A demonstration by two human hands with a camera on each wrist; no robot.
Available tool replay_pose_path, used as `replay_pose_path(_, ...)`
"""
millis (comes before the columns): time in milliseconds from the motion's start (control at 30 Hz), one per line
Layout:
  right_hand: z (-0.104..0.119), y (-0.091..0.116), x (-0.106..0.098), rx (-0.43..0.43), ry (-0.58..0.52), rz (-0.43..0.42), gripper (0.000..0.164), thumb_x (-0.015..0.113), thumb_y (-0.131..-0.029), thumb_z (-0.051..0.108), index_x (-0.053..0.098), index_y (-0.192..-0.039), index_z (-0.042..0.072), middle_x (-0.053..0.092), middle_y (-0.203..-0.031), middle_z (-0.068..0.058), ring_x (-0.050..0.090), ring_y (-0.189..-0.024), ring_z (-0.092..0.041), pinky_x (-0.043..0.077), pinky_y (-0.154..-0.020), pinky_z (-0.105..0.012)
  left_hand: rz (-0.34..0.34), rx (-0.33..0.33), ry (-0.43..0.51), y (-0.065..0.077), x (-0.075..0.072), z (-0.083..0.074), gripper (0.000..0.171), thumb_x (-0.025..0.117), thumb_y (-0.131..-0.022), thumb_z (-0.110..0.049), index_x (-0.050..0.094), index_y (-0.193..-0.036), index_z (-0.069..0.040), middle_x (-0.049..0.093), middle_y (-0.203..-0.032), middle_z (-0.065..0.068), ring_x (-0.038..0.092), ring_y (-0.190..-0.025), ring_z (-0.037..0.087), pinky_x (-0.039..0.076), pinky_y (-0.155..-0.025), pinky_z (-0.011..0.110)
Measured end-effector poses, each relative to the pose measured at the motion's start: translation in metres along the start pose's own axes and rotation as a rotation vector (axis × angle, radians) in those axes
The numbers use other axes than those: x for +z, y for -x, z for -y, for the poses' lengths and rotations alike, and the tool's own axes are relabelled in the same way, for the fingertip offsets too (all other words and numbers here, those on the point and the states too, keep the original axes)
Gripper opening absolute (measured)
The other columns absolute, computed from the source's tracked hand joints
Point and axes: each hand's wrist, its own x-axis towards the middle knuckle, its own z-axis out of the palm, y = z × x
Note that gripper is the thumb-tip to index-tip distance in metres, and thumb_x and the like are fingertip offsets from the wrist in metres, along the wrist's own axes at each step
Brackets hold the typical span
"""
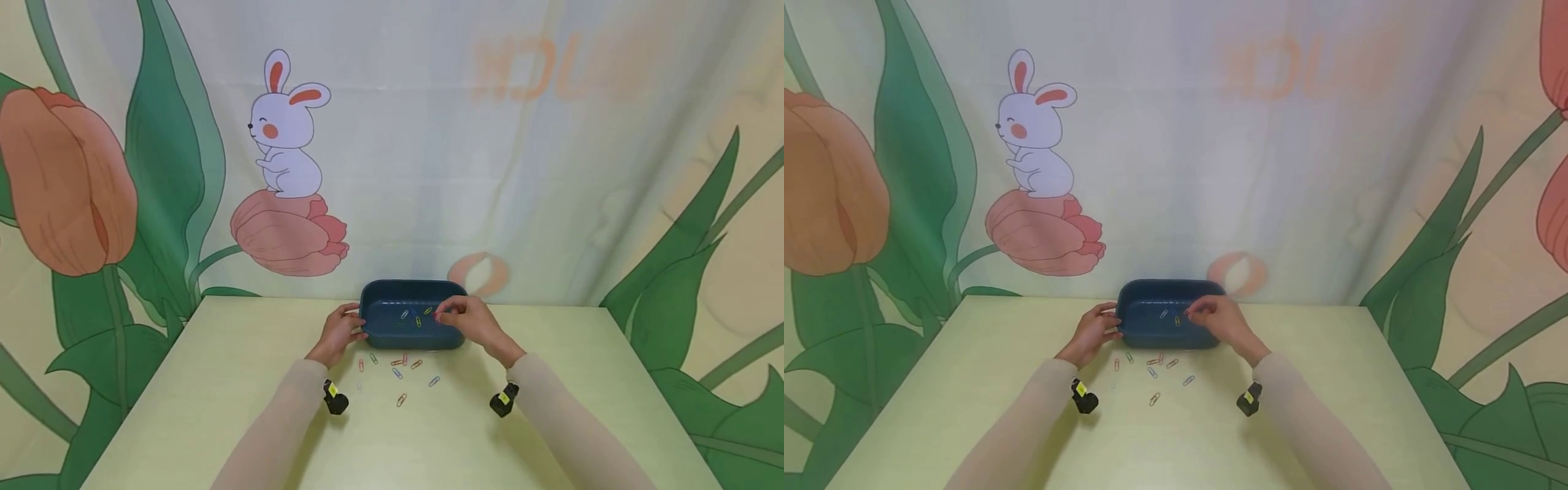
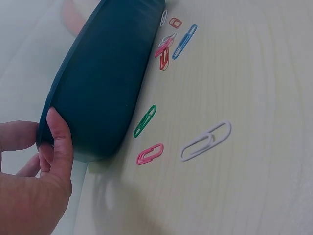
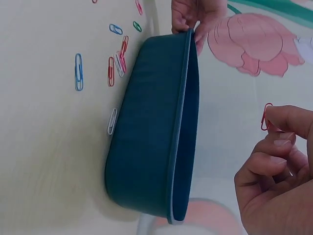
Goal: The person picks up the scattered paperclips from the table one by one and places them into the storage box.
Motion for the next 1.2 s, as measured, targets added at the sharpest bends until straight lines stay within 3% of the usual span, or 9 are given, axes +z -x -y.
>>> replay_pose_path(133, -0.003, -0.010, -0.001, 0.016, -0.032, -0.012, 0.010, 0.068, -0.092, 0.024, 0.074, -0.097, 0.017, 0.061, -0.070, -0.002, 0.045, -0.060, -0.022, 0.038, -0.056, -0.031, -0.001, 0.006, -0.003, 0.000, 0.001, 0.000, 0.050, 0.050, -0.096, -0.001, 0.040, -0.145, -0.002, 0.045, -0.127, 0.022, 0.058, -0.096, 0.027, 0.058, -0.079, 0.029)
replay_pose_path(367, 0.010, -0.023, 0.003, -0.001, 0.041, -0.055, 0.010, 0.068, -0.092, 0.025, 0.073, -0.096, 0.018, 0.068, -0.097, -0.004, 0.053, -0.077, -0.022, 0.044, -0.069, -0.032, 0.030, -0.007, -0.023, 0.024, 0.005, -0.023, 0.053, 0.049, -0.096, 0.000, 0.035, -0.148, 0.002, 0.045, -0.128, 0.025, 0.057, -0.107, 0.035, 0.052, -0.100, 0.046)
replay_pose_path(433, 0.010, -0.028, 0.004, -0.007, 0.052, -0.064, 0.008, 0.068, -0.092, 0.025, 0.073, -0.094, 0.020, 0.068, -0.098, -0.005, 0.052, -0.076, -0.022, 0.043, -0.068, -0.032, 0.035, -0.011, -0.025, 0.019, 0.004, -0.019, 0.053, 0.049, -0.097, 0.000, 0.035, -0.148, 0.001, 0.044, -0.130, 0.025, 0.056, -0.109, 0.036, 0.050, -0.102, 0.048)
replay_pose_path(667, 0.002, -0.046, 0.013, 0.008, 0.099, -0.070, 0.007, 0.068, -0.093, 0.025, 0.074, -0.093, 0.022, 0.067, -0.109, 0.001, 0.056, -0.082, -0.021, 0.046, -0.072, -0.034, 0.016, -0.014, -0.024, 0.000, 0.000, -0.001, 0.050, 0.051, -0.097, -0.001, 0.039, -0.146, -0.002, 0.046, -0.126, 0.021, 0.058, -0.103, 0.031, 0.057, -0.087, 0.036)
replay_pose_path(900, -0.002, -0.058, 0.021, 0.051, 0.056, -0.069, 0.012, 0.067, -0.093, 0.023, 0.074, -0.097, 0.015, 0.072, -0.114, 0.000, 0.062, -0.101, -0.026, 0.048, -0.083, -0.038, -0.005, 0.009, -0.020, 0.000, -0.001, 0.002, 0.049, 0.051, -0.096, -0.001, 0.042, -0.144, -0.003, 0.047, -0.125, 0.021, 0.059, -0.098, 0.029, 0.058, -0.080, 0.030)
replay_pose_path(1000, -0.004, -0.062, 0.024, 0.051, 0.043, -0.067, 0.016, 0.066, -0.093, 0.021, 0.074, -0.102, 0.010, 0.073, -0.112, -0.002, 0.062, -0.098, -0.027, 0.048, -0.079, -0.036, -0.006, 0.005, -0.023, 0.001, 0.000, 0.002, 0.049, 0.051, -0.096, -0.001, 0.041, -0.145, -0.003, 0.048, -0.127, 0.021, 0.059, -0.098, 0.028, 0.058, -0.079, 0.029)
replay_pose_path(1200, -0.005, -0.065, 0.029, 0.046, 0.059, -0.053, 0.034, 0.068, -0.091, 0.022, 0.067, -0.124, 0.011, 0.071, -0.097, -0.009, 0.059, -0.069, -0.021, 0.047, -0.063, -0.031, -0.013, 0.004, -0.025, 0.000, 0.000, 0.002, 0.049, 0.051, -0.096, -0.001, 0.042, -0.144, -0.003, 0.048, -0.123, 0.020, 0.060, -0.092, 0.024, 0.058, -0.082, 0.032)
